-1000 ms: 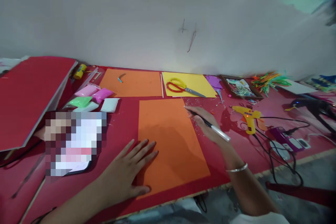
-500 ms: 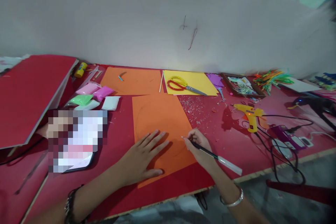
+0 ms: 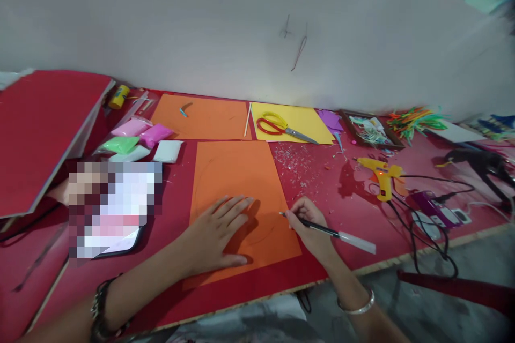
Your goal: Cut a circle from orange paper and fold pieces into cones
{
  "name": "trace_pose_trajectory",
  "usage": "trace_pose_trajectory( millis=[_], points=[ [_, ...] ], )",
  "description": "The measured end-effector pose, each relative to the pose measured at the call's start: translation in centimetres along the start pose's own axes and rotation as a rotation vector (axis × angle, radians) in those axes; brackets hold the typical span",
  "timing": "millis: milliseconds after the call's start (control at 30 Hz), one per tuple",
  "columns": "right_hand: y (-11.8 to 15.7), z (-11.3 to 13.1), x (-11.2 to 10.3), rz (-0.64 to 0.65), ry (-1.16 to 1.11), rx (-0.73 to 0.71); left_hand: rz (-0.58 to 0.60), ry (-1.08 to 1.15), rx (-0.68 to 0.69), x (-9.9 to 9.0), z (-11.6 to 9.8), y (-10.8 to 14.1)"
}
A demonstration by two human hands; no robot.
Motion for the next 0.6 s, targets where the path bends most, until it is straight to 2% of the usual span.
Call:
trace_pose_trajectory(
  millis=[133, 300, 433, 600],
  points=[
    [0.08, 0.06, 0.25, 0.054, 0.082, -0.044, 0.075, 0.069, 0.08, 0.46, -0.05, -0.49],
    [-0.21, -0.18, -0.1, 0.074, 0.167, -0.072, 0.133, 0.111, 0.045, 0.67, 0.19, -0.3],
    [-0.04, -0.38, -0.13, 0.133, 0.14, -0.099, 0.144, 0.127, 0.033, 0.66, 0.29, -0.19],
    [0.07, -0.23, -0.01, 0.149, 0.156, -0.14, 0.148, 0.138, 0.031, 0.65, 0.29, -0.18]
  ],
)
Point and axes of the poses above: each hand's wrist, its own y-axis away from the middle knuckle, its own x-axis out of the palm, z = x × y, the point moved 2 cm from there along -y, towards the middle knuckle, and after that the axes turned 11 degrees about y, right-handed, at the moved point
